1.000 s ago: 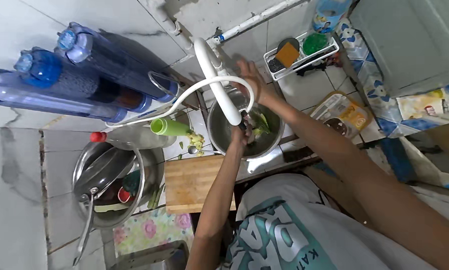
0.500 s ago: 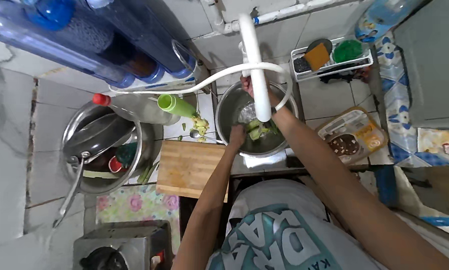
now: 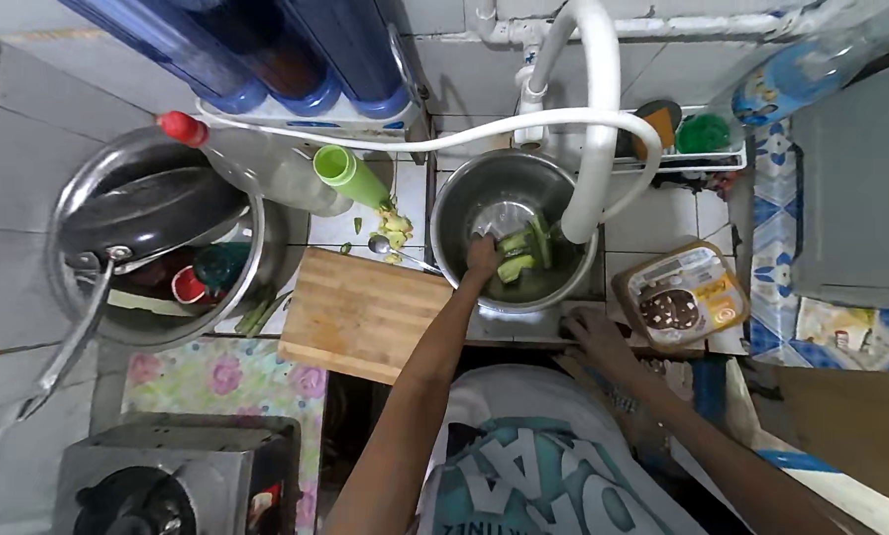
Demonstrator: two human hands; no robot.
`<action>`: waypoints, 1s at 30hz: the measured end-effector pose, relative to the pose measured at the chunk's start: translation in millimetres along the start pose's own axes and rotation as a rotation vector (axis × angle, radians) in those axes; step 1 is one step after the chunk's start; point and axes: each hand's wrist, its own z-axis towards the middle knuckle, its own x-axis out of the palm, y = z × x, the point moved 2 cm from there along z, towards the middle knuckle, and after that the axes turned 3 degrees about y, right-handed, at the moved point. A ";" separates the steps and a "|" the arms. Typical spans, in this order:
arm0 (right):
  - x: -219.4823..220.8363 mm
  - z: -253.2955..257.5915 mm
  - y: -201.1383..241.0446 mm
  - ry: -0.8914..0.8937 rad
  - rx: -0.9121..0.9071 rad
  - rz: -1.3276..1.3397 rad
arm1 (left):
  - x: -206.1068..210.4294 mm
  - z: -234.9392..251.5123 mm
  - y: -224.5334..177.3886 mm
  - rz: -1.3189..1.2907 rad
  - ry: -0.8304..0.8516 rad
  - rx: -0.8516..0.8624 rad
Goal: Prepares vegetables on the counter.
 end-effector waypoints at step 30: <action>10.7 25.1 -20.3 0.077 -0.045 -0.173 | -87.1 -219.7 155.9 -1.497 -0.542 -0.120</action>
